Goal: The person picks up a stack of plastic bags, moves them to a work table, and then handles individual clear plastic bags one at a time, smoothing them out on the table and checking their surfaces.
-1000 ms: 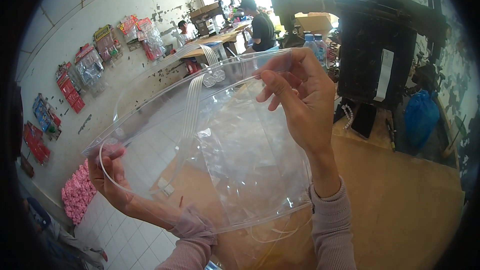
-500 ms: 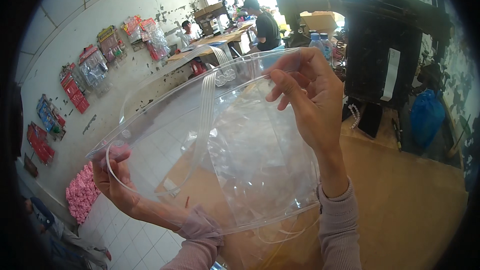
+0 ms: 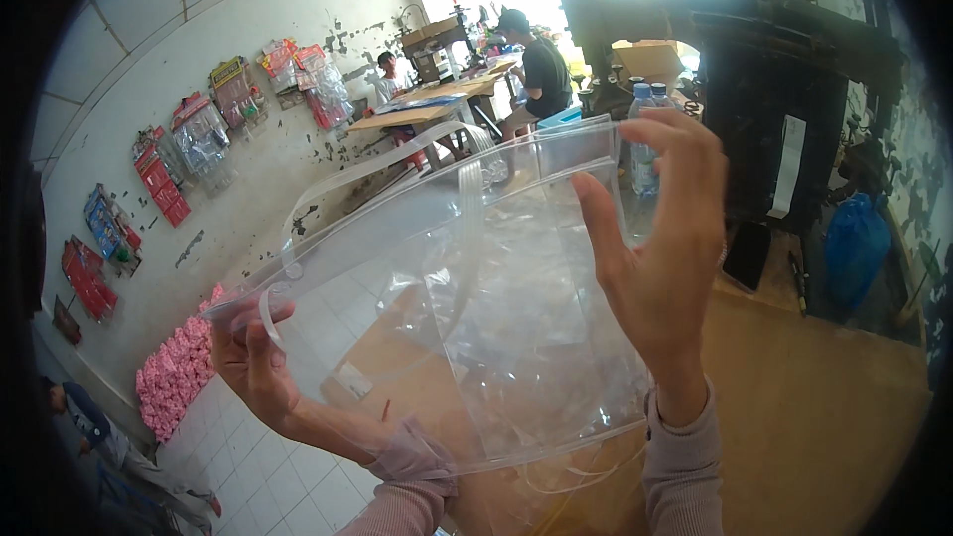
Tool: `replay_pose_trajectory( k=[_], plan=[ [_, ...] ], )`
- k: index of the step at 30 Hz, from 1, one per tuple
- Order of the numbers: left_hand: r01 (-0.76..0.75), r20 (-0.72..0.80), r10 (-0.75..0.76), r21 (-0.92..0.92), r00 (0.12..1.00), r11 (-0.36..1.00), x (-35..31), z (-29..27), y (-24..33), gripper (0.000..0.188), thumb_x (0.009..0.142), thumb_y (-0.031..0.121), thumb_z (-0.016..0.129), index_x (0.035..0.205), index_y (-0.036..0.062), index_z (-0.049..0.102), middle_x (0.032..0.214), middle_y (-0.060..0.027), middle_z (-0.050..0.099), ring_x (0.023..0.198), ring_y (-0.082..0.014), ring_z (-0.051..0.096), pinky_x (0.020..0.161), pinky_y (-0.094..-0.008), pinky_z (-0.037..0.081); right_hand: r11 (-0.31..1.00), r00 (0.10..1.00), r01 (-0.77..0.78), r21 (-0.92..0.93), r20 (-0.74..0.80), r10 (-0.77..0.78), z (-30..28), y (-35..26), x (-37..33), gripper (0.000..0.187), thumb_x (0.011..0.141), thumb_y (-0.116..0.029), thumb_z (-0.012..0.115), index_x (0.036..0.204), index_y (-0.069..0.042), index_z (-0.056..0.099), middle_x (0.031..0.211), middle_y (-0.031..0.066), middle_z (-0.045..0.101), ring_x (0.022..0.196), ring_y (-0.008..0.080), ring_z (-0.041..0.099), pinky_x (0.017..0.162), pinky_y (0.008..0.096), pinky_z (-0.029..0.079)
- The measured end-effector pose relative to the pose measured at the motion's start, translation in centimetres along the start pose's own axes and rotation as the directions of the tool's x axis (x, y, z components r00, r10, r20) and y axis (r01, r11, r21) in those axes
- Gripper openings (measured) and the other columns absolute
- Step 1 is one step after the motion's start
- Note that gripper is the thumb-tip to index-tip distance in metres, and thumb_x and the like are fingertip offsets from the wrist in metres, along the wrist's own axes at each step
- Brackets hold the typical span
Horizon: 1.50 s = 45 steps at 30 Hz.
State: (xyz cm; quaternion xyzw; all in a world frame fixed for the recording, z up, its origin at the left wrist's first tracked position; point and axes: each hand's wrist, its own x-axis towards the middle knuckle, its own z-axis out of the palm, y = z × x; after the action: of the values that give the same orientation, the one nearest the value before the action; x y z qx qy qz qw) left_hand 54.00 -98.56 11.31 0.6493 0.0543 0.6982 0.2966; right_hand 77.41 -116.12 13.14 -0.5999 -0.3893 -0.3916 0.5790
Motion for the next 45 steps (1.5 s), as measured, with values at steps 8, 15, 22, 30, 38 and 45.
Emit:
replay_pose_trajectory(
  k=[8,15,22,30,38,45],
  plan=[
    [0.037,0.005,-0.037,-0.033,0.999,0.999,0.2,-0.4,-0.2,0.034,0.071,0.026,0.069,0.087,-0.0002,0.053,0.061,0.0033,0.047,0.044,0.0003,0.029,0.038,-0.0161,0.016,0.898,0.900,0.400,-0.185,-0.104,-0.422,-1.7,-1.9,-0.4,0.013,0.070,-0.007,0.060,0.083,-0.007,0.062,0.115,0.0113,0.049,0.115,0.0288,0.034,0.092,0.0419,0.028],
    [0.067,0.000,-0.067,-0.046,0.998,0.997,-0.1,-0.2,-0.2,0.034,0.070,0.025,0.070,0.086,-0.0005,0.053,0.060,0.0037,0.046,0.044,0.0005,0.029,0.038,-0.0157,0.016,0.938,0.956,0.290,-0.192,0.020,-0.292,-0.3,-2.2,-0.7,0.021,0.066,0.002,0.056,0.077,-0.013,0.066,0.115,0.0103,0.051,0.116,0.0318,0.034,0.094,0.0408,0.025],
    [0.036,0.016,-0.035,-0.067,0.999,0.997,0.0,-0.3,-0.5,0.032,0.071,0.023,0.069,0.087,-0.0006,0.053,0.061,0.0033,0.048,0.045,0.0003,0.029,0.038,-0.0155,0.016,0.947,0.959,0.284,-0.147,0.030,-0.283,0.2,-1.6,-0.6,0.023,0.062,0.006,0.055,0.073,-0.011,0.065,0.112,0.0099,0.052,0.114,0.0318,0.035,0.093,0.0405,0.029],
    [0.046,0.028,-0.044,-0.080,0.999,0.996,0.1,-0.4,-0.9,0.033,0.071,0.024,0.070,0.086,-0.0011,0.053,0.064,0.0021,0.049,0.045,-0.0003,0.031,0.039,-0.0152,0.018,0.939,0.940,0.326,-0.105,0.143,-0.310,-0.1,-1.8,-0.6,0.025,0.062,0.005,0.058,0.079,-0.011,0.064,0.114,0.0118,0.047,0.112,0.0342,0.033,0.091,0.0419,0.028],
    [0.036,0.069,-0.037,0.013,0.997,0.999,0.1,-0.6,-0.9,0.030,0.073,0.024,0.068,0.082,-0.0010,0.054,0.076,-0.0033,0.055,0.045,-0.0017,0.034,0.037,-0.0156,0.021,0.960,0.958,0.267,-0.090,0.132,-0.254,0.5,-1.4,-0.7,0.029,0.061,0.005,0.058,0.084,-0.011,0.064,0.114,0.0130,0.046,0.112,0.0339,0.033,0.091,0.0428,0.030],
    [0.020,0.103,-0.021,0.004,0.994,1.000,0.3,-0.7,-0.7,0.028,0.074,0.022,0.066,0.084,-0.0015,0.054,0.077,-0.0041,0.056,0.044,-0.0015,0.034,0.037,-0.0152,0.021,0.936,0.929,0.341,-0.087,0.180,-0.322,0.1,-1.6,-0.8,0.029,0.060,0.006,0.058,0.081,-0.012,0.065,0.114,0.0121,0.047,0.113,0.0343,0.032,0.090,0.0430,0.031]
  ],
)
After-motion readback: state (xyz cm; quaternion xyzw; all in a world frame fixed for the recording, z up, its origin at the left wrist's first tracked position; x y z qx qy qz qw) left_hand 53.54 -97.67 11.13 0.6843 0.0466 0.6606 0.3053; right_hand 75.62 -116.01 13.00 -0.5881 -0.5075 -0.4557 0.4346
